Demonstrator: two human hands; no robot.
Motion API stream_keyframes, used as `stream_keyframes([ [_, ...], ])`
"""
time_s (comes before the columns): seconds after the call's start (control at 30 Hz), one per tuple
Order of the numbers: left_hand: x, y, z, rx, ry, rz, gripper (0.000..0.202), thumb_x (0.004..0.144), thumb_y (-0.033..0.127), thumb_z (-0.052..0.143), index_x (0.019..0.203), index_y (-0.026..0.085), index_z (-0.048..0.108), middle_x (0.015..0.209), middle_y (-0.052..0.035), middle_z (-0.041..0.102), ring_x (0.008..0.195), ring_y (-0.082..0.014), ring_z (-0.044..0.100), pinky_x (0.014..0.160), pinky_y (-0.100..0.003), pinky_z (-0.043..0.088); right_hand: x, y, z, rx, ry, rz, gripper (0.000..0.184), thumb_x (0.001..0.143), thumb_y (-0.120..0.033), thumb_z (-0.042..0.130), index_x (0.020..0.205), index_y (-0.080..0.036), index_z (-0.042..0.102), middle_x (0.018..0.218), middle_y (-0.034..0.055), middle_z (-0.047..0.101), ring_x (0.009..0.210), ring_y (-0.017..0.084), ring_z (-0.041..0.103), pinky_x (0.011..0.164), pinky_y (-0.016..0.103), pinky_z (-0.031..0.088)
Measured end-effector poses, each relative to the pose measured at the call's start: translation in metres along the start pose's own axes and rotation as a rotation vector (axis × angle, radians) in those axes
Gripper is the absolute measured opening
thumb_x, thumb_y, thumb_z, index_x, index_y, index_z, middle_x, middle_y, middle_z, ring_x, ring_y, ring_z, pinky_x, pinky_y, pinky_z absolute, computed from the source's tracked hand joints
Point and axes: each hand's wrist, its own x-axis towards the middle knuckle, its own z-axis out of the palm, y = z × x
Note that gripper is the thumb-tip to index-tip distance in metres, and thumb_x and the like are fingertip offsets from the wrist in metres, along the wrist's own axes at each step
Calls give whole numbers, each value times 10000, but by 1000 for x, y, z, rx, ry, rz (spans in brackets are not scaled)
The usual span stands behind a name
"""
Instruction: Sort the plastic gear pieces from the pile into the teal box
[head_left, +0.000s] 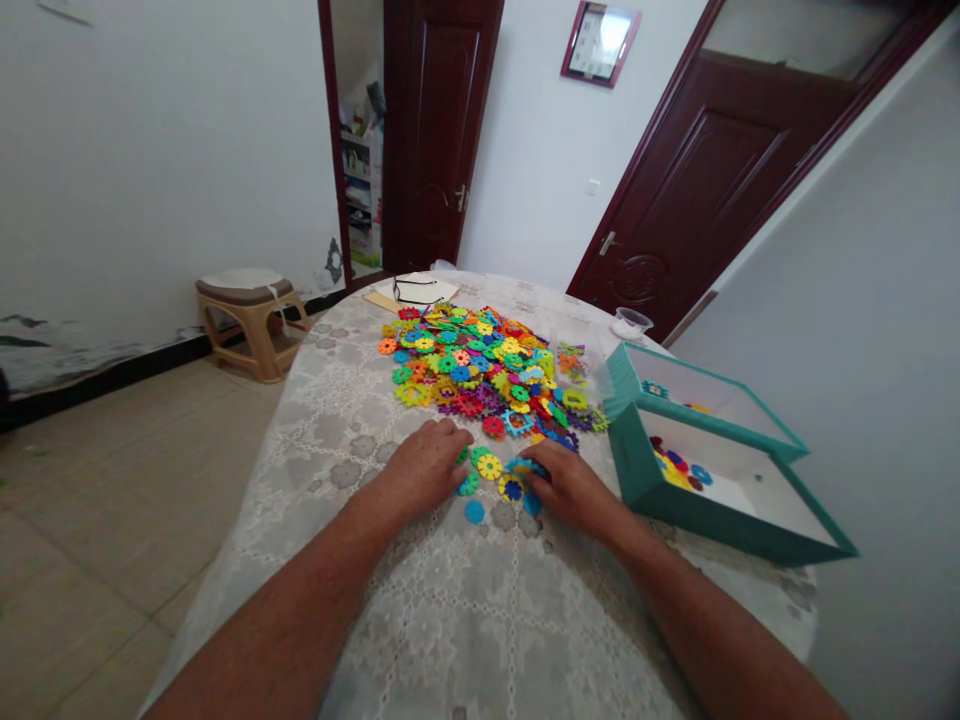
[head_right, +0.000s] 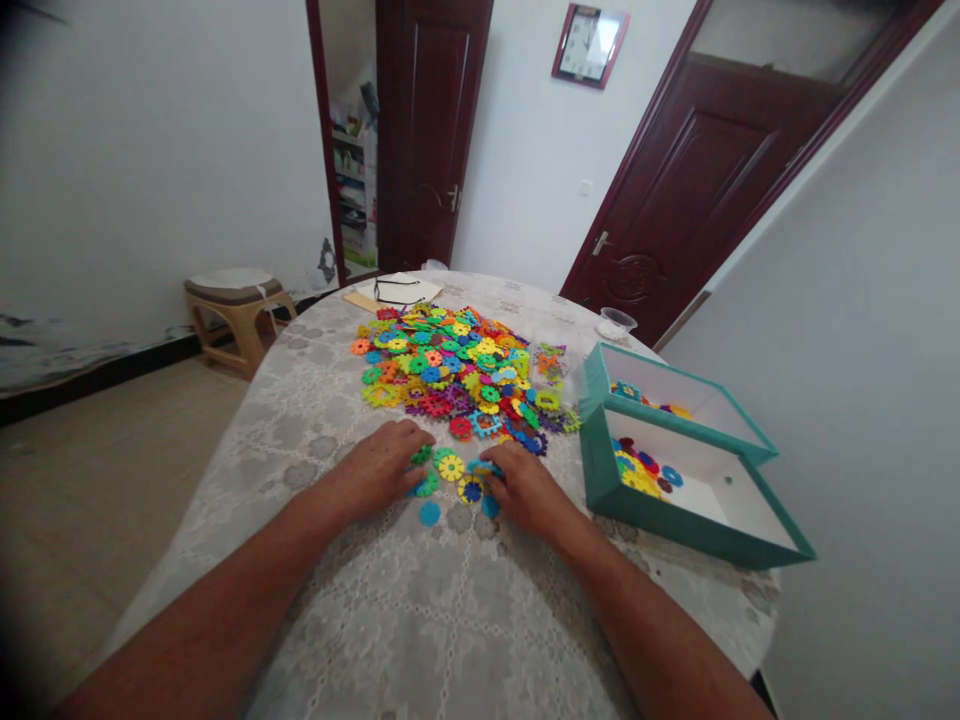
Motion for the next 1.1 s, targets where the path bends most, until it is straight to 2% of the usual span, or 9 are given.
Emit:
stream_keyframes([
  [0.13, 0, -1, 1, 9, 3, 15, 325, 901, 227, 620, 1220, 203, 680, 1166, -128, 670, 1108, -288, 600, 960, -387, 459, 18, -1, -8, 59, 29, 5, 258, 891, -228, 664, 1129, -281, 748, 1026, 52, 717, 970, 256, 633, 875, 376, 486],
  [0.2, 0, -2, 2, 19, 1, 20, 319, 901, 234, 620, 1213, 200, 677, 1163, -127, 671, 1103, -287, 600, 958, -386, 460, 24, -3, -14, 81, -68, 36, 254, 874, -257, 696, 1122, -275, 747, 971, 31, 729, 883, 229, 631, 785, 335, 487],
  [0.3, -1, -3, 2, 26, -3, 23, 295, 901, 235, 615, 1187, 205, 682, 1152, -119, 672, 1092, -282, 601, 947, -382, 463, 26, -11, -19, 149, -303, 65, 248, 880, -313, 713, 1122, -261, 735, 841, -11, 703, 737, 176, 601, 648, 268, 450],
  [0.37, -2, -3, 1, 23, -3, 28, 297, 895, 228, 615, 1184, 210, 683, 1151, -116, 670, 1097, -281, 599, 950, -381, 463, 23, -16, -20, 171, -363, 55, 249, 895, -336, 710, 1127, -250, 734, 825, -13, 689, 712, 164, 590, 620, 254, 435],
  [0.53, -2, -2, 1, 34, -15, 28, 286, 893, 221, 607, 1168, 210, 686, 1134, -117, 670, 1090, -283, 599, 962, -392, 461, 24, -14, -21, 144, -251, 35, 210, 930, -353, 666, 1093, -239, 732, 873, 1, 700, 759, 180, 599, 663, 270, 452],
  [0.7, -1, -3, 2, 39, -13, 32, 272, 885, 227, 624, 1150, 208, 682, 1135, -119, 664, 1091, -286, 595, 966, -397, 461, 41, 4, -21, -89, -71, 48, 299, 947, -266, 576, 1223, -212, 676, 1139, 75, 732, 992, 240, 648, 878, 333, 465],
  [0.83, -2, -3, 2, 46, -22, 29, 270, 900, 224, 608, 1161, 205, 673, 1140, -117, 662, 1095, -279, 599, 962, -388, 462, 51, 11, -14, -339, -116, 105, 232, 910, -180, 538, 1104, -158, 664, 1084, 123, 728, 951, 238, 638, 842, 307, 427],
  [0.97, -2, -2, 1, 55, -28, 24, 259, 912, 246, 602, 1159, 207, 668, 1153, -112, 657, 1107, -275, 598, 963, -383, 466, 47, 10, -13, -414, -143, 146, 180, 901, -183, 543, 1053, -166, 639, 1008, 99, 714, 879, 217, 617, 783, 290, 397],
  [1.1, -2, -1, 1, 65, -29, 18, 264, 916, 251, 595, 1168, 212, 662, 1165, -111, 653, 1106, -274, 598, 955, -383, 471, 35, 12, -15, -436, -150, 143, 169, 930, -205, 548, 1064, -182, 649, 1020, 90, 684, 946, 222, 616, 838, 296, 410],
])
